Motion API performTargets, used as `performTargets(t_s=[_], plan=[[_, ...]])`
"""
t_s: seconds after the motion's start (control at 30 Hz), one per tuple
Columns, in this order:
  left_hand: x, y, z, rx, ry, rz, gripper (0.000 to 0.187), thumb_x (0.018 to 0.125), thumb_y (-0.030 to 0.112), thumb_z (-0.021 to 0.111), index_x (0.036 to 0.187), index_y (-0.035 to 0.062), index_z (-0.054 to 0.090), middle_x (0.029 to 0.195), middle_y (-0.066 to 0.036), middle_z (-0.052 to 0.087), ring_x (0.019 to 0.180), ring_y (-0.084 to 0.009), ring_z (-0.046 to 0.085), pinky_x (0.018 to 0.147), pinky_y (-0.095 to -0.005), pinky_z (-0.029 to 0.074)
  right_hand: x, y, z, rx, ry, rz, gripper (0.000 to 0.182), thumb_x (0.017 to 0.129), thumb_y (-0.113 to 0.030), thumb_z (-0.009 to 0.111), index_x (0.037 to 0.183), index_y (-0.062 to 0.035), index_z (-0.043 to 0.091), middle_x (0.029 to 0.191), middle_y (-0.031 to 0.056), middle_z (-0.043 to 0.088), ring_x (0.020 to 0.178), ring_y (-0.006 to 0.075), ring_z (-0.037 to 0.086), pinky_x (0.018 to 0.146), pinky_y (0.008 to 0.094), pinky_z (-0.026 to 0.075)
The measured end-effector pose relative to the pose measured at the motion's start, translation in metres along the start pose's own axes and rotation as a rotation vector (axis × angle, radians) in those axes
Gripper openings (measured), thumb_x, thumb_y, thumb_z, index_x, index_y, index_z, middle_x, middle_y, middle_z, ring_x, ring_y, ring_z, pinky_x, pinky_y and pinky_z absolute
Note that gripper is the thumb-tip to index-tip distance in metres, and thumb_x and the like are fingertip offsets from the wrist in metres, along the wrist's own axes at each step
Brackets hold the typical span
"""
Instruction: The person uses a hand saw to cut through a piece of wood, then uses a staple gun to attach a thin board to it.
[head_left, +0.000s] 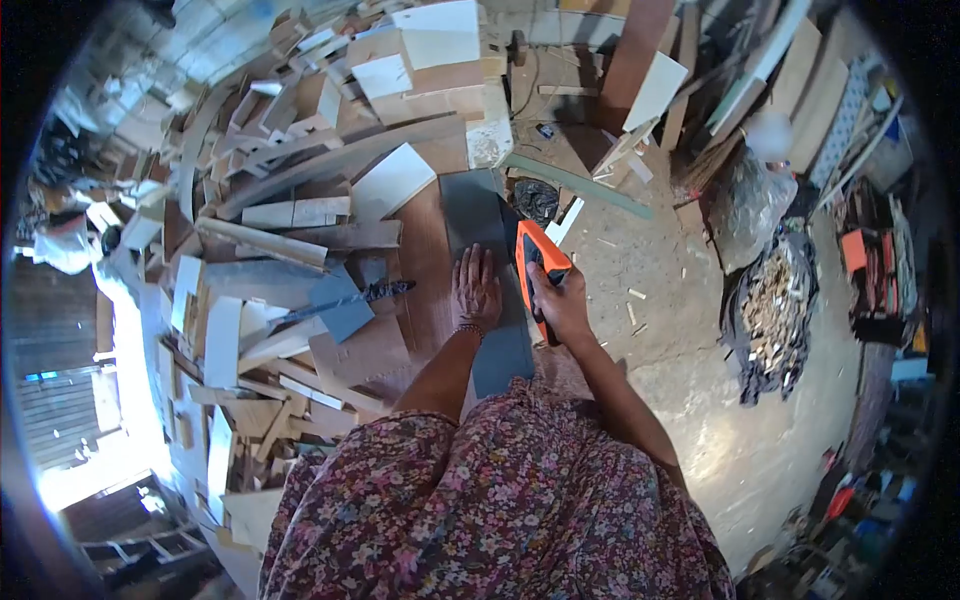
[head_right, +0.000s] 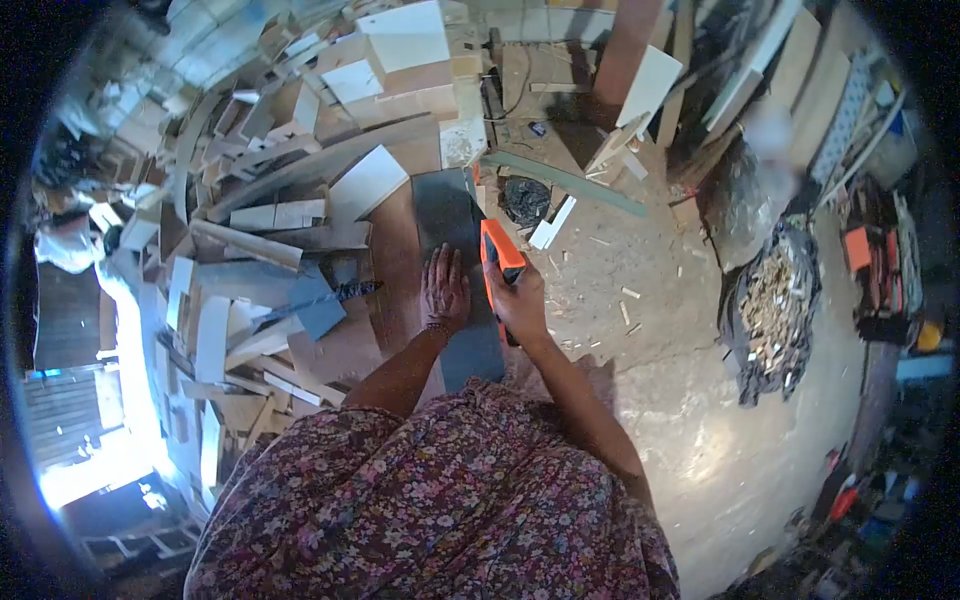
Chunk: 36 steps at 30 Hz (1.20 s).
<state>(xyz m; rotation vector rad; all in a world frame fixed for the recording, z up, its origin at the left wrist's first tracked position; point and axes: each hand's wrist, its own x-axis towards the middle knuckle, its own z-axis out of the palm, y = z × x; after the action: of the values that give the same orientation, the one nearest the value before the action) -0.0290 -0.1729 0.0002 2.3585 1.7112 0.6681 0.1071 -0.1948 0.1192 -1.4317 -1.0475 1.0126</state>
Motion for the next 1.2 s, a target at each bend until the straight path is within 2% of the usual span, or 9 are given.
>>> performTargets(t_s=[0.1,0.33,0.37,0.5,0.8,0.93,1.0,1.13,1.2], plan=[[0.006,0.003,-0.004,-0.024,-0.010,-0.036,0.056,0.077,0.020,0.048,0.130,0.0076,0.034,0.135,-0.014,0.031,0.125,-0.0299,0.029,0.102,-0.0459,0.022,-0.004,-0.016,0.003,0.015,-0.049,0.207,0.016,0.082,-0.013,0.058,0.087,0.0014,0.053,0.063,0.0019,0.051,0.058,0.0085,0.049,0.051,0.0273,0.041],[0.012,0.012,-0.016,0.018,-0.097,-0.095,0.054,0.077,0.023,0.046,0.129,0.0097,0.036,0.133,-0.013,0.033,0.125,-0.0286,0.029,0.102,-0.0475,0.022,-0.001,0.001,-0.011,-0.047,-0.051,0.184,0.022,0.081,-0.022,0.060,0.084,-0.0009,0.053,0.063,0.0006,0.050,0.055,0.0071,0.047,0.048,0.0248,0.039],[0.009,0.015,-0.011,0.050,-0.109,-0.140,0.054,0.077,0.023,0.046,0.129,0.0097,0.036,0.133,-0.013,0.033,0.125,-0.0286,0.029,0.102,-0.0475,0.022,-0.002,-0.016,-0.009,-0.013,-0.061,0.329,0.023,0.081,-0.025,0.060,0.083,-0.0030,0.054,0.063,0.0001,0.050,0.055,0.0064,0.046,0.047,0.0243,0.038],[0.009,0.003,-0.010,-0.006,-0.145,-0.106,0.053,0.081,0.024,0.043,0.131,0.0106,0.033,0.135,-0.013,0.030,0.127,-0.0293,0.024,0.103,-0.0471,0.019,-0.002,-0.031,0.007,0.022,-0.063,0.232,0.018,0.085,-0.019,0.054,0.074,-0.0050,0.051,0.052,-0.0026,0.046,0.043,0.0051,0.044,0.040,0.0216,0.034],[0.010,0.009,-0.015,0.007,-0.166,-0.117,0.053,0.081,0.025,0.041,0.132,0.0109,0.032,0.136,-0.013,0.028,0.128,-0.0283,0.023,0.104,-0.0462,0.016,0.001,-0.029,0.007,0.056,-0.127,0.277,0.014,0.085,-0.015,0.054,0.090,-0.0030,0.048,0.056,0.0002,0.045,0.040,0.0062,0.042,0.037,0.0232,0.034],[0.011,0.010,-0.012,0.032,-0.169,-0.096,0.052,0.081,0.025,0.041,0.130,0.0098,0.033,0.136,-0.013,0.028,0.128,-0.0282,0.023,0.104,-0.0462,0.017,0.004,-0.016,0.003,0.004,-0.117,0.116,0.014,0.086,-0.016,0.054,0.089,-0.0035,0.048,0.057,-0.0010,0.045,0.043,0.0048,0.043,0.038,0.0216,0.034],[0.007,0.008,-0.005,0.054,-0.057,-0.077,0.053,0.077,0.025,0.046,0.126,0.0073,0.038,0.135,-0.013,0.030,0.127,-0.0277,0.025,0.104,-0.0464,0.018,0.001,-0.020,0.000,0.176,-0.144,0.176,0.022,0.088,-0.013,0.049,0.068,-0.0089,0.043,0.046,-0.0046,0.038,0.036,0.0037,0.037,0.035,0.0212,0.031],[0.007,0.012,-0.008,0.053,0.009,-0.095,0.049,0.077,0.025,0.047,0.120,0.0037,0.042,0.130,-0.015,0.034,0.125,-0.0298,0.027,0.103,-0.0472,0.019,0.003,-0.007,-0.006,0.253,-0.180,0.180,0.017,0.086,-0.019,0.055,0.083,-0.0044,0.047,0.052,-0.0019,0.043,0.039,0.0047,0.042,0.036,0.0213,0.035],[0.006,0.015,-0.016,0.056,-0.112,-0.128,0.042,0.077,0.022,0.048,0.114,0.0011,0.046,0.123,-0.017,0.040,0.121,-0.0314,0.031,0.102,-0.0472,0.021,0.002,0.003,-0.006,0.252,-0.187,0.185,0.020,0.085,-0.021,0.057,0.085,-0.0044,0.047,0.052,-0.0015,0.044,0.038,0.0054,0.043,0.035,0.0221,0.035]])
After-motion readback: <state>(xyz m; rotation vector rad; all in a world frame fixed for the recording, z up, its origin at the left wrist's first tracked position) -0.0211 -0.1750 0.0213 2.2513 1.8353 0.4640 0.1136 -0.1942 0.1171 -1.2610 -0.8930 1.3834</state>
